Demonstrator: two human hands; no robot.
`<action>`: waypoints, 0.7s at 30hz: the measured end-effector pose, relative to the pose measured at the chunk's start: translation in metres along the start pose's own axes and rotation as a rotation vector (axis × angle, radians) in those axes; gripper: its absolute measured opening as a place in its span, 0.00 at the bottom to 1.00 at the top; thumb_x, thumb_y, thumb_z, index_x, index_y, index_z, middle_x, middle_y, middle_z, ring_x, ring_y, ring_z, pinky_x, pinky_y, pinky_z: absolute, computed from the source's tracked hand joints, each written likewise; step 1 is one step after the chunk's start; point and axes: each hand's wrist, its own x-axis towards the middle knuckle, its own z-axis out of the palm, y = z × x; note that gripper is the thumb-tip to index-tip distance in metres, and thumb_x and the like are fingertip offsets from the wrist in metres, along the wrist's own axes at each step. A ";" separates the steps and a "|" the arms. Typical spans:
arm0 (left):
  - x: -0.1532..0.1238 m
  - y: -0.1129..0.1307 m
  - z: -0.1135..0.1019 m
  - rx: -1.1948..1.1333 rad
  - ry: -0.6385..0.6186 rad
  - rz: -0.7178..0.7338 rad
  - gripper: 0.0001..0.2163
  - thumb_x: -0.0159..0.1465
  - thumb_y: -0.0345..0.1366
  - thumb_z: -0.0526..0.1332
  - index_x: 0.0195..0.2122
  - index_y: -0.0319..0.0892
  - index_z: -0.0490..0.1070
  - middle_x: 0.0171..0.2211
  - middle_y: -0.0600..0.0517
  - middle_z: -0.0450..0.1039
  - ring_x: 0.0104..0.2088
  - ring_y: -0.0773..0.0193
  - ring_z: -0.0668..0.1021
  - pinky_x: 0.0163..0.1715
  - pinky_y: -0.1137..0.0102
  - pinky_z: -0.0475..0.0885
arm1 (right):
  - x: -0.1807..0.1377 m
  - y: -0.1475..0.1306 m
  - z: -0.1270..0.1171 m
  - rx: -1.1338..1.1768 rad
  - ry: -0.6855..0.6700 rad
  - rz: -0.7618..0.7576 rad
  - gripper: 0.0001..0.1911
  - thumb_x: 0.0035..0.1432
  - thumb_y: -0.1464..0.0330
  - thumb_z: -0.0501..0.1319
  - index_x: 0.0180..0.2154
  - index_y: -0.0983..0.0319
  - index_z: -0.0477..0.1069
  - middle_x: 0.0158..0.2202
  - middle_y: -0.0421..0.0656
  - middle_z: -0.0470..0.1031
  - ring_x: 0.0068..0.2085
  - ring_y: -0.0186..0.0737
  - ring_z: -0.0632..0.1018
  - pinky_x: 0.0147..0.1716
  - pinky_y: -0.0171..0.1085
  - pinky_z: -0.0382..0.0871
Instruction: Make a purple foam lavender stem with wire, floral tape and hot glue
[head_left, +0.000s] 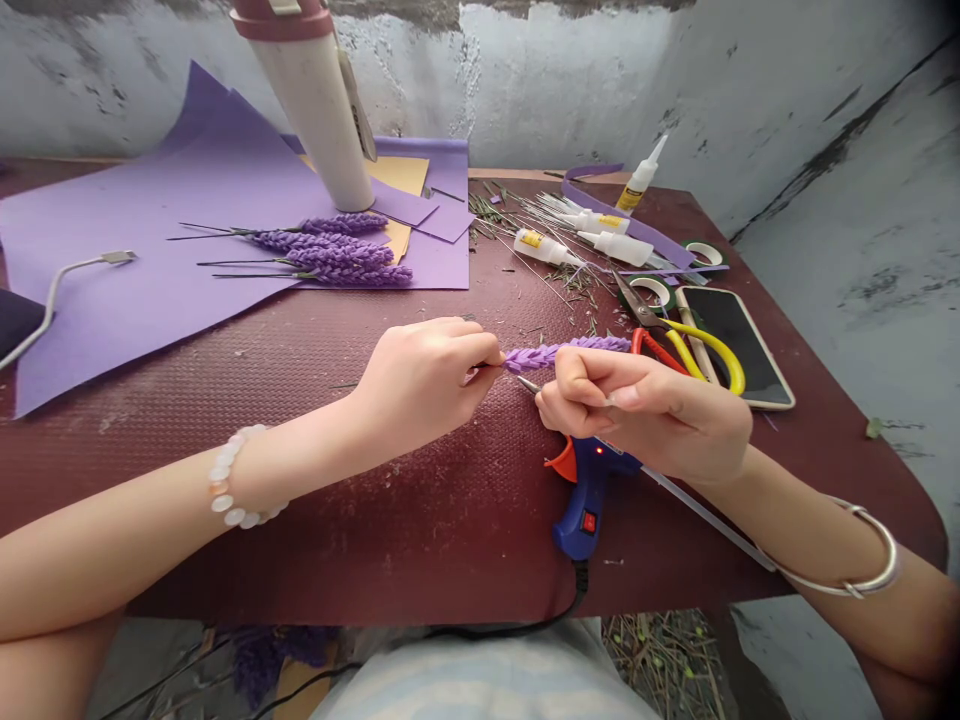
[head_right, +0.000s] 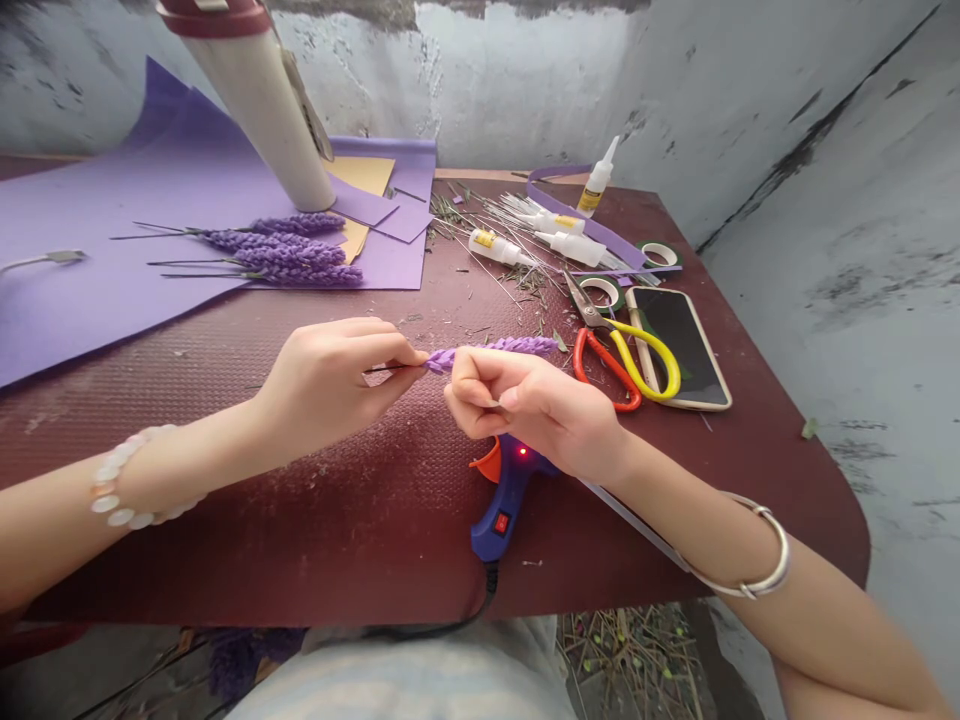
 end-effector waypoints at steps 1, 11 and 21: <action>0.000 0.000 0.000 -0.001 0.000 0.001 0.07 0.60 0.30 0.60 0.26 0.39 0.75 0.25 0.52 0.76 0.26 0.66 0.75 0.26 0.73 0.67 | 0.000 0.000 0.000 -0.006 0.007 -0.003 0.03 0.54 0.70 0.48 0.28 0.60 0.53 0.23 0.38 0.50 0.26 0.37 0.53 0.28 0.39 0.45; 0.001 0.003 -0.004 -0.073 -0.052 -0.037 0.07 0.59 0.28 0.60 0.26 0.39 0.75 0.24 0.53 0.75 0.26 0.66 0.73 0.26 0.72 0.65 | -0.001 0.003 0.000 -0.310 0.164 -0.098 0.08 0.53 0.74 0.48 0.28 0.59 0.47 0.24 0.37 0.49 0.26 0.36 0.54 0.26 0.38 0.48; 0.002 0.011 -0.011 -0.315 -0.153 -0.130 0.06 0.57 0.26 0.61 0.26 0.39 0.74 0.24 0.54 0.75 0.25 0.69 0.73 0.25 0.74 0.64 | 0.009 0.019 0.003 -1.734 0.323 -0.423 0.07 0.63 0.71 0.56 0.44 0.62 0.67 0.44 0.48 0.75 0.45 0.46 0.72 0.49 0.45 0.61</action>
